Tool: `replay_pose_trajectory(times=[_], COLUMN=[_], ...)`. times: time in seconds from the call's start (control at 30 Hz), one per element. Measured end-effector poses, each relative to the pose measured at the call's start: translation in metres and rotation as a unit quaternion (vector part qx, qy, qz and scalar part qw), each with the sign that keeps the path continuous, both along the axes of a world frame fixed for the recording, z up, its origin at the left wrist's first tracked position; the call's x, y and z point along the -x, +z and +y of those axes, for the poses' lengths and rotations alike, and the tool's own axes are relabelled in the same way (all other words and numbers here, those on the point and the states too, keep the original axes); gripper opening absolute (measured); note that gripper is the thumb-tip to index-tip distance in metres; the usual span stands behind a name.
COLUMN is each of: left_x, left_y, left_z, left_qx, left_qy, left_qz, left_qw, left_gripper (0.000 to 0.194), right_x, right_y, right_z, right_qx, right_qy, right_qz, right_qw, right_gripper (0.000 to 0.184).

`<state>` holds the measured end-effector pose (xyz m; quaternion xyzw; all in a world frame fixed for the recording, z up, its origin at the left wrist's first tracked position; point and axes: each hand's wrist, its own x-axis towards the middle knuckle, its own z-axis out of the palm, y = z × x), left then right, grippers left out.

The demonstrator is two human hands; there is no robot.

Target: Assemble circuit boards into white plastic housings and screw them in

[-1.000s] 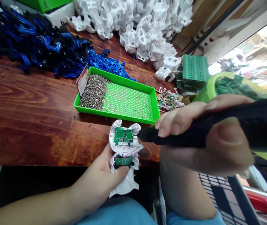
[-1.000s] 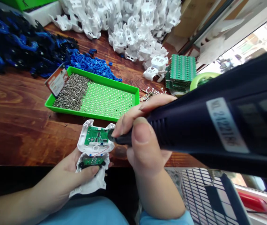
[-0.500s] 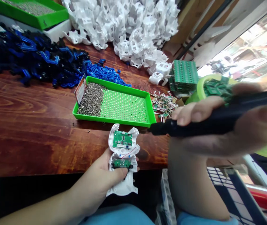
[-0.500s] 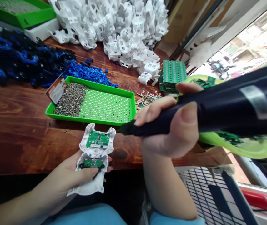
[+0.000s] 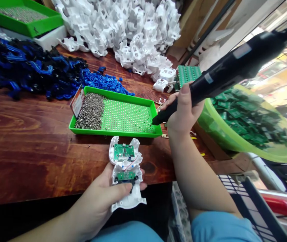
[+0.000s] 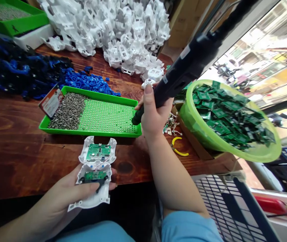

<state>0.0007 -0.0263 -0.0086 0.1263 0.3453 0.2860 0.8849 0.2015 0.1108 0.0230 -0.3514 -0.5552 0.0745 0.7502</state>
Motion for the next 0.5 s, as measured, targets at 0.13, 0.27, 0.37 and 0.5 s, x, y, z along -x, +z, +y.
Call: replay_pose_trajectory(times=[0.13, 0.27, 0.37, 0.5], left_x=[-0.0009, -0.0011, -0.0014, -0.0020], left_y=[0.0004, 0.0047, 0.0080, 0.0084], left_z=[0.0000, 0.0010, 0.0014, 0.0005], left_qx=[0.000, 0.011, 0.016, 0.013], left_qy=[0.006, 0.009, 0.013, 0.028], left_qz=[-0.007, 0.011, 0.027, 0.025], left_qw=[1.000, 1.000, 0.999, 0.999], left_gripper=[0.045, 0.042, 0.038, 0.036], right_x=[0.0007, -0.0012, -0.0007, 0.0050], right_y=[-0.0001, -0.0020, -0.0037, -0.0020], right_z=[0.0005, -0.0006, -0.0028, -0.0026], right_qx=[-0.008, 0.009, 0.012, -0.006], right_qy=[0.002, 0.023, 0.032, 0.014], right_qz=[0.012, 0.009, 0.010, 0.032], right_qw=[1.000, 1.000, 0.999, 0.999], right_gripper=[0.021, 0.021, 0.020, 0.018])
